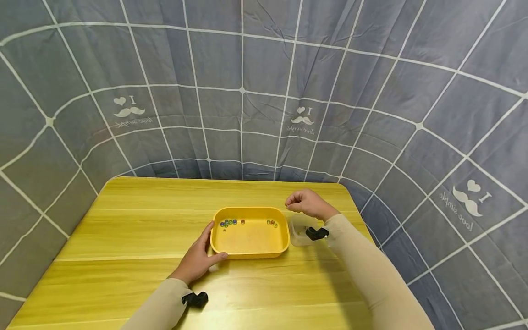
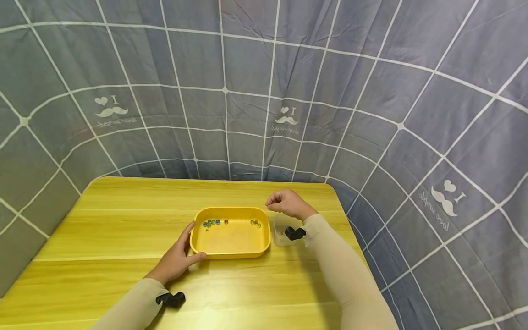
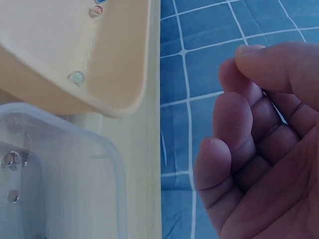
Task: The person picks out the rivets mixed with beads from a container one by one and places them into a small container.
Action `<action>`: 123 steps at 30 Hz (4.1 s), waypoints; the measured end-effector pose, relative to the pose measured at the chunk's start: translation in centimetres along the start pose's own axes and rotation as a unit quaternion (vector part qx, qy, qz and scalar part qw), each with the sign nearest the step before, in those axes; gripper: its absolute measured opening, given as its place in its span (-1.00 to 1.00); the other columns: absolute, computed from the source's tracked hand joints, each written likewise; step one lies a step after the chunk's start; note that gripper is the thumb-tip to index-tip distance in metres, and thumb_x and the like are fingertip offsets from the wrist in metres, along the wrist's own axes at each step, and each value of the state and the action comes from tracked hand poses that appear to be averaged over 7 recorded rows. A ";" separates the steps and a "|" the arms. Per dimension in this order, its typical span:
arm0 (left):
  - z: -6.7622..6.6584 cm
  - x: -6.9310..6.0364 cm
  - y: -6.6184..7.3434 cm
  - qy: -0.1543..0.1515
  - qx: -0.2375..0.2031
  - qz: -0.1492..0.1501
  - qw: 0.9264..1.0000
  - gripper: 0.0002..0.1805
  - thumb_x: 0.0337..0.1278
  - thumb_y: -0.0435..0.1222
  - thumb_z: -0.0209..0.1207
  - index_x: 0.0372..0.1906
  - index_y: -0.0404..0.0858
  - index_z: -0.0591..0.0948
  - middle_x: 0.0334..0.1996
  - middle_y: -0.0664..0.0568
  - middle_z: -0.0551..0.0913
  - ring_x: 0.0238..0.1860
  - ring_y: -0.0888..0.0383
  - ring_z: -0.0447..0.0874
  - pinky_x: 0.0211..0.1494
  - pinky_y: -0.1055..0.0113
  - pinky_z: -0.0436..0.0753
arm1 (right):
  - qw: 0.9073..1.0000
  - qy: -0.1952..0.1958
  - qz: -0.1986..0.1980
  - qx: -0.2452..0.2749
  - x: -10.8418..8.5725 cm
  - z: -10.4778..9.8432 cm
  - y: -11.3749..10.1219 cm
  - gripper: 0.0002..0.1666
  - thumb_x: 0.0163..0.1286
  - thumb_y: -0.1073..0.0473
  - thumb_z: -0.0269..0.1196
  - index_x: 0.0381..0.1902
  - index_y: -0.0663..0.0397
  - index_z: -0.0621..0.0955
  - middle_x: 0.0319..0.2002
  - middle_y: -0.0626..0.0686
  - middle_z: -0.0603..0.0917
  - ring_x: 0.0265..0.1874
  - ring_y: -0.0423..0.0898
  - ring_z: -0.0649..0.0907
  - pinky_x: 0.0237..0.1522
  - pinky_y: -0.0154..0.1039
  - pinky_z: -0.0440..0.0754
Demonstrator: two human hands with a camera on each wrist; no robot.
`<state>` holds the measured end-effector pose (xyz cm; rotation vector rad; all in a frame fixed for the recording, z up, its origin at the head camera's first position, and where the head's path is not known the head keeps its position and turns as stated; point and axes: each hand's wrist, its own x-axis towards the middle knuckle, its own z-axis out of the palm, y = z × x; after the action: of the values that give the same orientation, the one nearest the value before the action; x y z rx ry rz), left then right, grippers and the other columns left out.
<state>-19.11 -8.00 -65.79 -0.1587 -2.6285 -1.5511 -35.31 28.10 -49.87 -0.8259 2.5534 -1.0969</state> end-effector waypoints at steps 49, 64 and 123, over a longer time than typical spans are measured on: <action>-0.9 -0.9 0.1 -0.014 -0.002 -0.004 1.000 0.32 0.06 0.16 0.52 0.75 0.12 -0.12 0.67 -0.17 0.17 0.66 -0.13 0.18 0.64 -0.13 0.27 | 0.999 0.005 0.050 -0.006 -4.1 -0.1 3.5 -0.70 0.45 0.18 0.37 -0.02 0.31 0.76 -0.17 0.04 0.81 -0.28 -0.08 0.62 -0.16 -0.14 0.63; -0.5 -0.8 0.2 -0.012 -0.006 -0.003 1.000 0.32 0.06 0.16 0.52 0.75 0.09 -0.12 0.68 -0.17 0.16 0.66 -0.12 0.17 0.63 -0.12 0.27 | 0.998 -0.001 0.058 0.001 -4.0 -0.1 4.4 -0.76 0.45 0.20 0.37 -0.08 0.29 0.77 -0.30 -0.08 0.77 -0.37 -0.11 0.56 -0.26 -0.20 0.55; -0.7 -0.7 0.1 -0.010 -0.003 0.002 1.000 0.31 0.06 0.16 0.52 0.74 0.12 -0.10 0.68 -0.13 0.16 0.66 -0.11 0.17 0.64 -0.13 0.26 | 0.998 -0.061 -0.001 -0.023 2.7 5.9 -3.1 -0.61 0.47 0.19 0.37 0.22 0.13 0.74 0.06 0.08 0.82 0.02 -0.09 0.75 0.17 -0.07 0.72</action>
<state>-18.38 -8.58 -65.44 -0.1794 -2.6370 -1.5645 -33.72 21.28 -51.68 -0.8784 2.4858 -0.9610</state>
